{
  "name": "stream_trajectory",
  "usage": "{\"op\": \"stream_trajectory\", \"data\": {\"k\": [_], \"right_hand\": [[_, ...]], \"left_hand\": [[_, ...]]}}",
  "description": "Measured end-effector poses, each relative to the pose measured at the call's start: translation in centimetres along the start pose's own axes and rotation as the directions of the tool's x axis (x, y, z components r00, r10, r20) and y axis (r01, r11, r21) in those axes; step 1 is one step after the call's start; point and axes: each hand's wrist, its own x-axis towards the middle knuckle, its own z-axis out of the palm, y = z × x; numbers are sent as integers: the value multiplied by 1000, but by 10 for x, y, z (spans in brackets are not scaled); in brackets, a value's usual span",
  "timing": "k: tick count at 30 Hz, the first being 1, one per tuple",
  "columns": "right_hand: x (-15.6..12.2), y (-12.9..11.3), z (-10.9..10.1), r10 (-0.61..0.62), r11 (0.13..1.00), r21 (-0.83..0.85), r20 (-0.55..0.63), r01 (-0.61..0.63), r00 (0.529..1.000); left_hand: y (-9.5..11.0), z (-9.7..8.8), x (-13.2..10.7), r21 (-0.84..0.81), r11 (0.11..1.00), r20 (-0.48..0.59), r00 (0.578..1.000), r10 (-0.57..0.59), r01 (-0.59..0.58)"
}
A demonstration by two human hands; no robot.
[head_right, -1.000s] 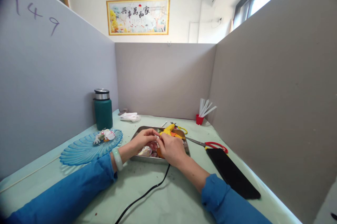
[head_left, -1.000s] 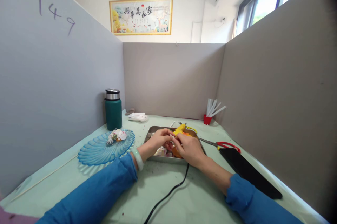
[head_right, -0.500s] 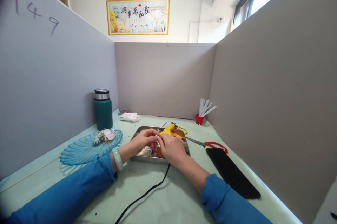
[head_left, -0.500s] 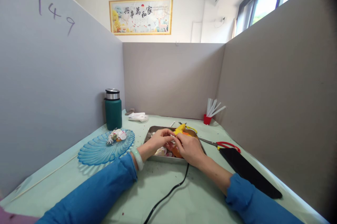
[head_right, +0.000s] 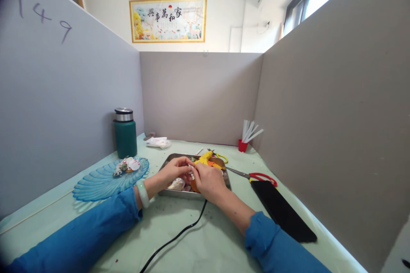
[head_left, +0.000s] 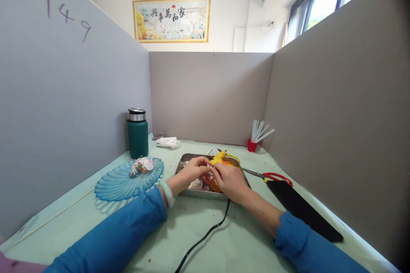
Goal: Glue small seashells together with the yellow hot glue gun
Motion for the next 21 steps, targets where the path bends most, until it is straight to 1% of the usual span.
{"op": "stream_trajectory", "data": {"k": [5,21], "right_hand": [[0,1,2,-1,1000,-8,-5,1,1000],[-1,-1,0,-28,1000,-8,-7,28,1000]], "left_hand": [[-1,0,0,-3,1000,5,1000,5,-5],[-3,-3,2,-3,1000,14,999,-31,31]]}}
